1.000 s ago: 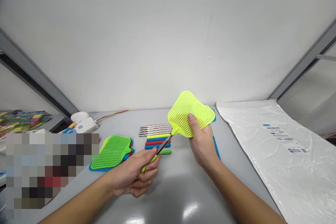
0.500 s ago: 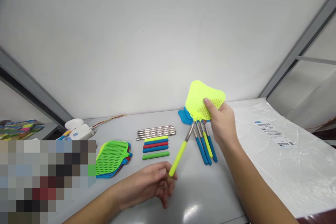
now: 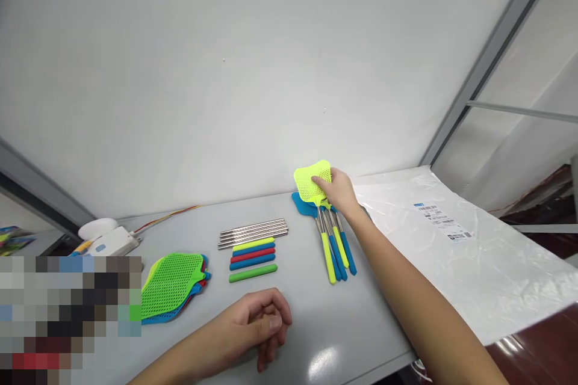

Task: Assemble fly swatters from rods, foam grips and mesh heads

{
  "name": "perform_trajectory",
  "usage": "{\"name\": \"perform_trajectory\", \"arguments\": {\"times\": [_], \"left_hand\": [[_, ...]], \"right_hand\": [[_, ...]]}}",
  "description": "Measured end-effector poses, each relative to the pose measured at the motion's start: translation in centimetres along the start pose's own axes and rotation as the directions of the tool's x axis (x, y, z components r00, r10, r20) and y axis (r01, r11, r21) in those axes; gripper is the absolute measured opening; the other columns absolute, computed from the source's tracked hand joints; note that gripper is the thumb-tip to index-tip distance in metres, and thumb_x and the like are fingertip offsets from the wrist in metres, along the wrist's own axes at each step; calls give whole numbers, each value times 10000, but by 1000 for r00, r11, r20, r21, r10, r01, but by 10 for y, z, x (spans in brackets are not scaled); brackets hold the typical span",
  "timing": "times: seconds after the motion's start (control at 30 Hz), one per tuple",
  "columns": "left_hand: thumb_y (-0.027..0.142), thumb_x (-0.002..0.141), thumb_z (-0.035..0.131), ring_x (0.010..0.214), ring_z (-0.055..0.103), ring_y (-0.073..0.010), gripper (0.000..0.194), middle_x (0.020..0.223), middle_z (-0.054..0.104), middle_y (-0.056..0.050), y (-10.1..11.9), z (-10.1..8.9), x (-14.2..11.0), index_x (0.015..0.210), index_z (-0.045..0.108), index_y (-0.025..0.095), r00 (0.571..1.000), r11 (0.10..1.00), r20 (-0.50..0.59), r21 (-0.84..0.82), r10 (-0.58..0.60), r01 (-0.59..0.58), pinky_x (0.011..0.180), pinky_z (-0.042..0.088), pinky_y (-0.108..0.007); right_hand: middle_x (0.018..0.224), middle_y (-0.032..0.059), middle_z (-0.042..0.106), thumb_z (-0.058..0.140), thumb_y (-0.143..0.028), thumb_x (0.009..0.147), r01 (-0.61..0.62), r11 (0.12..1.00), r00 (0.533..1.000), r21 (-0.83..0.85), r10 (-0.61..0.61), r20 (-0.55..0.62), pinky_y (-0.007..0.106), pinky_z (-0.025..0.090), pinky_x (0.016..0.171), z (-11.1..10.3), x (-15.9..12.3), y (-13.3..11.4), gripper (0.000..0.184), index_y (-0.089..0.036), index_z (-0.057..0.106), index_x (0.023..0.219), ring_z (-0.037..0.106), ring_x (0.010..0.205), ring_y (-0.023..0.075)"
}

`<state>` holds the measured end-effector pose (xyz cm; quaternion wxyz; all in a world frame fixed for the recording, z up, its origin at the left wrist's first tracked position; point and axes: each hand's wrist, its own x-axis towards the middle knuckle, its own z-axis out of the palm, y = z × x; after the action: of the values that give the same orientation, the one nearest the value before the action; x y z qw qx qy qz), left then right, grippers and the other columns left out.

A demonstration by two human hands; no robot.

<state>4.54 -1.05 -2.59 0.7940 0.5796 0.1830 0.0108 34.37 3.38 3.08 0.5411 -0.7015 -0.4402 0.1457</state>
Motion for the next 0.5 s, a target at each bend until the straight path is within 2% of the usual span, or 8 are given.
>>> {"name": "perform_trajectory", "arguments": {"times": [0.13,0.2,0.3,0.5], "left_hand": [[387,883,597,616,562,-96,238,801,593,-10,2,0,-1,951,557,162,1000,1000,-4,11,-17,17,528,420,-208],[373,889,590,620,559,-93,225,806,596,-12,2,0,-2,952,556,159,1000,1000,-4,23,-21,21,530,408,-204],[369,891,588,622,558,-95,225,803,599,-13,3,-1,-3,955,557,156,1000,999,-8,39,-17,18,524,390,-202],[363,890,586,643,572,-104,220,813,600,-15,4,-1,-3,964,568,157,999,998,-16,50,-43,43,526,381,-203]], "right_hand": [[831,100,698,678,-412,815,-69,991,996,-111,74,46,286,495,493,1,21,9,341,-117,648,982,622,575,167],[981,108,684,650,-386,861,-107,980,987,-166,125,102,335,548,641,2,29,13,337,-119,636,1066,658,745,196],[1209,95,599,590,-342,922,-143,962,964,-232,189,189,425,536,837,3,35,19,348,-161,572,1218,623,1006,222],[1232,96,587,585,-339,926,-136,927,948,-351,224,225,433,531,851,3,38,31,354,-168,562,1235,615,1027,224]]}}
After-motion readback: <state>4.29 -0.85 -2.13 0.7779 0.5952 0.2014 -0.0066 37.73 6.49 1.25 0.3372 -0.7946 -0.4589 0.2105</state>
